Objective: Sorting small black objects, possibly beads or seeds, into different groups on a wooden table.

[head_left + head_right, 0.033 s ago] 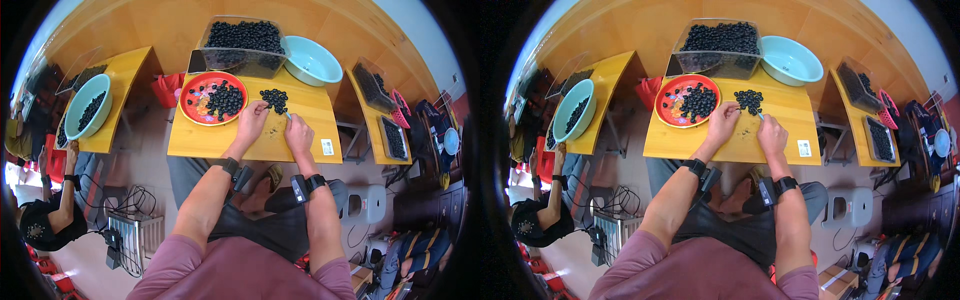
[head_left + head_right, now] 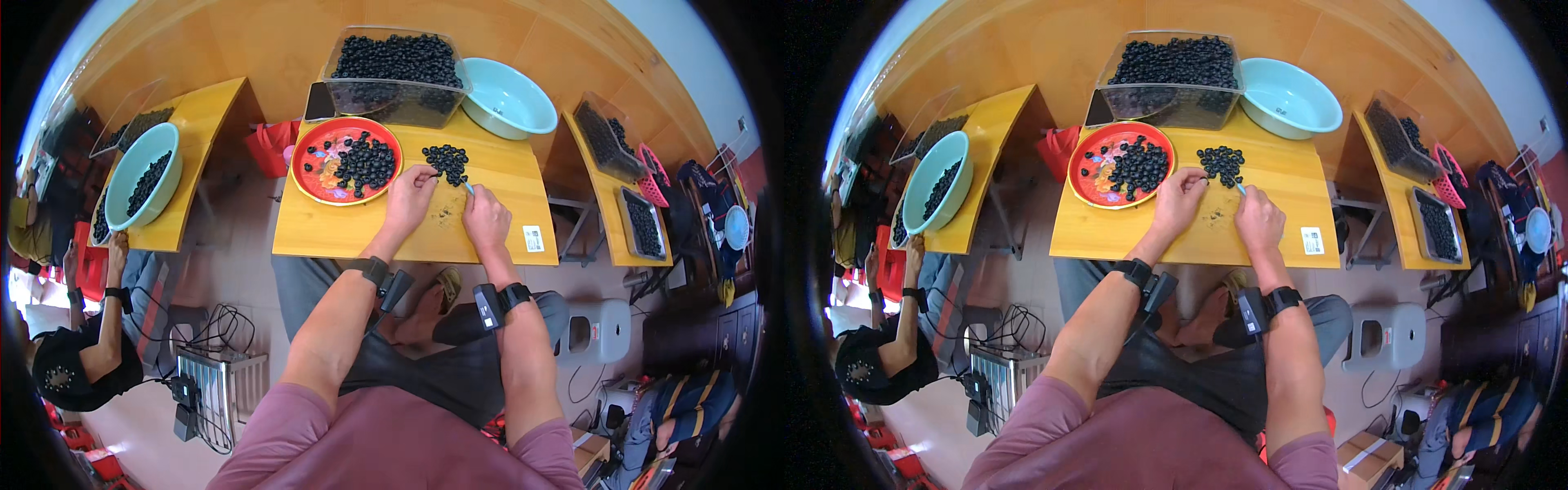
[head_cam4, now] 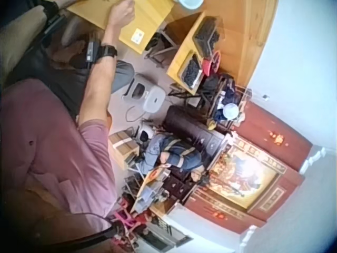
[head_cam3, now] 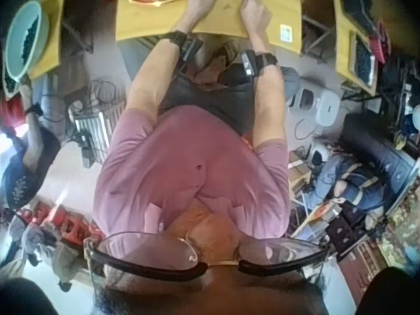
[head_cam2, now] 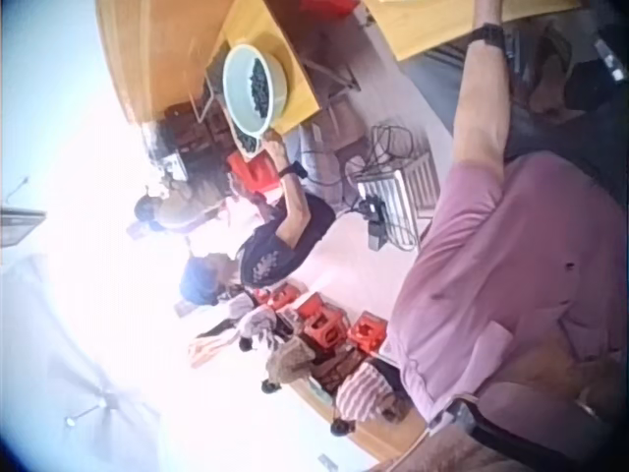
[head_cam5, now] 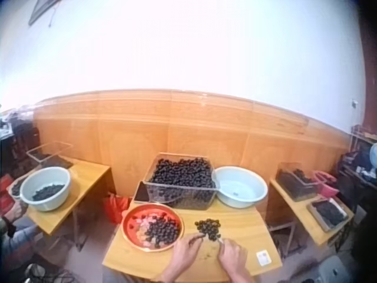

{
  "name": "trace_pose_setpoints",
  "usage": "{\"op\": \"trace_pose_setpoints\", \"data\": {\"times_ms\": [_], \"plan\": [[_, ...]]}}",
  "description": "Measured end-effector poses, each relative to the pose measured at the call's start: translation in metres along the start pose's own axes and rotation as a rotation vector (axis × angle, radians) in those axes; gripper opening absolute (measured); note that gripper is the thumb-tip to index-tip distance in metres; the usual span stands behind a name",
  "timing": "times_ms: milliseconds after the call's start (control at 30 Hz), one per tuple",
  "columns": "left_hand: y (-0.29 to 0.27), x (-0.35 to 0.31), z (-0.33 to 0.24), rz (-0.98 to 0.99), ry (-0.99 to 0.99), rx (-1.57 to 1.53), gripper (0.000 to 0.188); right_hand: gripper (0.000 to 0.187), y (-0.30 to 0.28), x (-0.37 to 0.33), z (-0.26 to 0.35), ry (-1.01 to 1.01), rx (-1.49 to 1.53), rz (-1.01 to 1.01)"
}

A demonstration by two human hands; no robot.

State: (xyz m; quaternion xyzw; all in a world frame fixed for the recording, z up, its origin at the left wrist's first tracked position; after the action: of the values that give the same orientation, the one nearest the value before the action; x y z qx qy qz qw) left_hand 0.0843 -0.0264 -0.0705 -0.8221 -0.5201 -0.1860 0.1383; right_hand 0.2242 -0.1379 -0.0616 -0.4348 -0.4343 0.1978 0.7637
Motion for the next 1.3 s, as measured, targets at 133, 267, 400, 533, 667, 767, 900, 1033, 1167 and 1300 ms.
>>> {"op": "trace_pose_setpoints", "data": {"times_ms": [133, 267, 400, 533, 667, 767, 900, 1033, 1167, 1300], "plan": [[-0.004, 0.0, 0.0, 0.056, -0.02, 0.037, 0.018, 0.011, 0.001, 0.0, 0.002, 0.015, -0.002, 0.001], [-0.002, 0.003, -0.002, 0.095, -0.004, 0.093, 0.017, 0.011, -0.001, 0.0, -0.001, 0.037, 0.004, 0.034], [-0.002, 0.007, 0.008, 0.112, 0.021, 0.094, 0.017, 0.011, 0.0, 0.002, -0.002, 0.012, 0.033, 0.005], [-0.002, 0.01, 0.01, 0.106, -0.079, -0.014, 0.019, 0.009, 0.005, 0.003, -0.001, 0.018, 0.055, -0.017], [0.001, 0.009, 0.008, 0.156, -0.111, 0.031, 0.018, 0.008, 0.009, 0.001, -0.005, 0.0, 0.078, -0.011], [-0.001, 0.006, 0.009, 0.179, -0.108, 0.091, 0.018, 0.008, 0.009, -0.003, -0.004, -0.004, 0.101, 0.005], [-0.004, 0.008, 0.001, 0.204, -0.112, 0.22, 0.017, 0.007, 0.002, -0.002, -0.001, -0.063, 0.117, -0.054], [-0.005, 0.01, 0.004, 0.175, -0.125, 0.212, 0.018, 0.006, 0.004, 0.0, 0.0, -0.064, 0.156, -0.059], [-0.003, 0.011, 0.008, 0.164, -0.12, 0.194, 0.019, 0.005, 0.006, 0.002, -0.002, -0.052, 0.144, -0.061], [-0.003, 0.007, 0.009, 0.126, -0.092, 0.215, 0.023, 0.004, 0.009, 0.0, -0.001, -0.038, 0.15, -0.089]]}}
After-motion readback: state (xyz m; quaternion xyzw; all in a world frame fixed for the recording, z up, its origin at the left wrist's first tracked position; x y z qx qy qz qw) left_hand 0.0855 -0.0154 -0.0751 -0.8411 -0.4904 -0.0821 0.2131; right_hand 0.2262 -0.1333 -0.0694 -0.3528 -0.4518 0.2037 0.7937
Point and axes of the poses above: each hand's wrist, its own x-axis towards the middle knuckle, its own y-axis out of the palm, z = x × y, the point moved 2 cm from there along x, towards the middle knuckle, and after that the axes turned 8 degrees about y, right-handed, at the moved point
